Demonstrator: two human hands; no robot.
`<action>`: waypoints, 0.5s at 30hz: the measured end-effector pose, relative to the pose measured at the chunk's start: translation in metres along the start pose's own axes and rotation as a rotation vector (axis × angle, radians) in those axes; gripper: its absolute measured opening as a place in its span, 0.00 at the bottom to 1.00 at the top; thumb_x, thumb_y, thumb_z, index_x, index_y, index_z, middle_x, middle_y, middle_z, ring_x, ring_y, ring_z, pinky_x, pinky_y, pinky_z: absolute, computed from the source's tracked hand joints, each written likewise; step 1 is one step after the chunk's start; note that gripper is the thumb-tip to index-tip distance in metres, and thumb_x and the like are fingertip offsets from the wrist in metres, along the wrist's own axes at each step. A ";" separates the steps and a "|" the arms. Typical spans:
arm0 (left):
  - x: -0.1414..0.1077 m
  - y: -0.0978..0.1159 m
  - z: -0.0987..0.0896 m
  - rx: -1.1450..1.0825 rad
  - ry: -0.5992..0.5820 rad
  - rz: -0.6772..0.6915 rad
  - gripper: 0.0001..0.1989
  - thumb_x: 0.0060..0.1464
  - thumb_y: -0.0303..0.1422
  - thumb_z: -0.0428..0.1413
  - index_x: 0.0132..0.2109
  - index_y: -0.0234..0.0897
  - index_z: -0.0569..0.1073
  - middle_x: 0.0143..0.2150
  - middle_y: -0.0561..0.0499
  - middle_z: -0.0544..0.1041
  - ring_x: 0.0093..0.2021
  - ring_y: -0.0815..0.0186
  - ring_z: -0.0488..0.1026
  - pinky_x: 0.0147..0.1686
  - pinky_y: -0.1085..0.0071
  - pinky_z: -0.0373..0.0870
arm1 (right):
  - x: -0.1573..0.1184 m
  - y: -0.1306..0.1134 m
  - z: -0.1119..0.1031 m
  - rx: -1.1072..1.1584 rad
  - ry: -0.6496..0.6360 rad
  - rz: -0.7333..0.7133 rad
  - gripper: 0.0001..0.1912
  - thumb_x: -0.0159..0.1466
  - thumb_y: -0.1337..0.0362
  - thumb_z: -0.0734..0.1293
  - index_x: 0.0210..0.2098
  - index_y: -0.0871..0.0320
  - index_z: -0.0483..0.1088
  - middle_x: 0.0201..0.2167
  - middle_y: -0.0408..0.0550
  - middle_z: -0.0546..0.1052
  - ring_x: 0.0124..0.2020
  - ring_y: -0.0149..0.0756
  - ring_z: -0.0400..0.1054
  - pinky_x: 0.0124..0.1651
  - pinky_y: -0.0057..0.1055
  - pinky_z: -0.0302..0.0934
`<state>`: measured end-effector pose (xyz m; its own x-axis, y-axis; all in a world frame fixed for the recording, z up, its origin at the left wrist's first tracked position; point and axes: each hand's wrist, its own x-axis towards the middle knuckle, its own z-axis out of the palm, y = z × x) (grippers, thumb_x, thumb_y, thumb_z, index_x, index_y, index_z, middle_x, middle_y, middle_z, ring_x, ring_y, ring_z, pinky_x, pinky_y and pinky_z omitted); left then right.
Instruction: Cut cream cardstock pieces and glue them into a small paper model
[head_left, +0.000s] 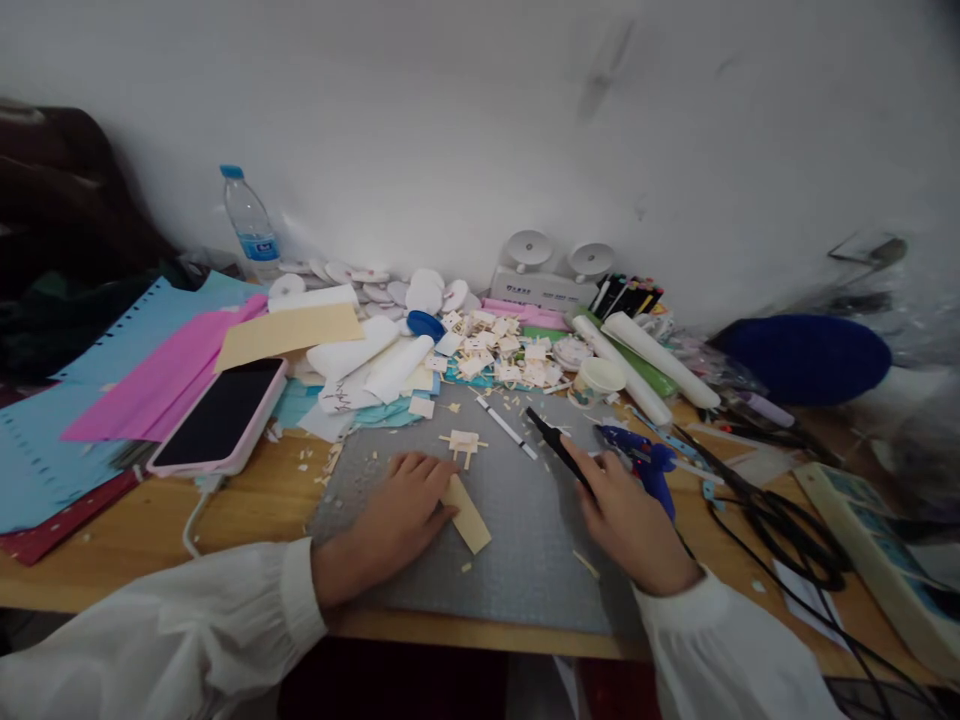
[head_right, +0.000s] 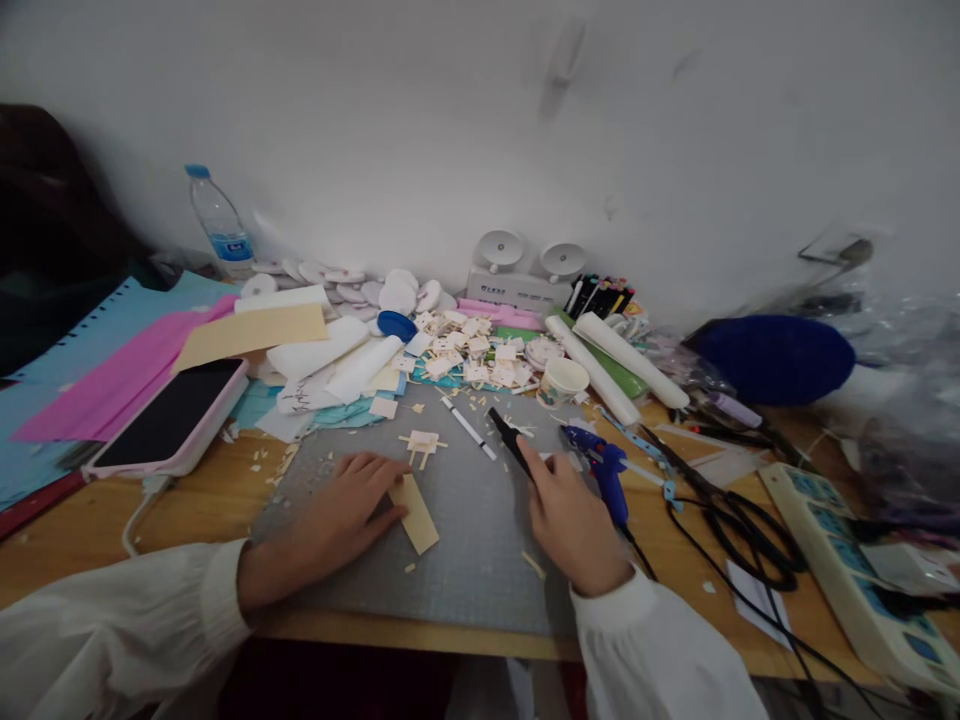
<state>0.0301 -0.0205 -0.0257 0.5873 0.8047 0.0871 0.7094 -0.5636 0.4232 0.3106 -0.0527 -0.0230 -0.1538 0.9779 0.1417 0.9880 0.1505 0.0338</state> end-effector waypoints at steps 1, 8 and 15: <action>0.002 0.000 0.000 -0.035 -0.005 -0.026 0.16 0.55 0.27 0.57 0.51 0.36 0.67 0.46 0.47 0.73 0.47 0.55 0.66 0.49 0.57 0.62 | 0.009 -0.001 0.006 -0.007 -0.001 -0.004 0.28 0.65 0.71 0.57 0.64 0.57 0.54 0.38 0.53 0.70 0.39 0.42 0.69 0.38 0.35 0.66; 0.009 -0.014 -0.002 -0.053 -0.017 -0.005 0.17 0.53 0.32 0.59 0.50 0.40 0.68 0.49 0.47 0.70 0.50 0.54 0.64 0.50 0.56 0.60 | 0.030 -0.009 0.012 0.006 0.161 -0.042 0.19 0.63 0.68 0.60 0.54 0.62 0.65 0.41 0.57 0.69 0.41 0.46 0.63 0.44 0.42 0.61; 0.017 -0.021 -0.011 0.010 -0.117 0.192 0.12 0.58 0.34 0.55 0.50 0.41 0.69 0.45 0.46 0.69 0.48 0.55 0.64 0.49 0.56 0.58 | -0.009 -0.073 0.013 0.404 0.191 -0.119 0.09 0.64 0.62 0.63 0.41 0.59 0.68 0.39 0.53 0.68 0.41 0.43 0.63 0.43 0.41 0.61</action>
<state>0.0210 0.0067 -0.0231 0.7530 0.6553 0.0598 0.5834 -0.7070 0.3998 0.2399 -0.0702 -0.0398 -0.2288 0.9118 0.3411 0.8830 0.3419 -0.3216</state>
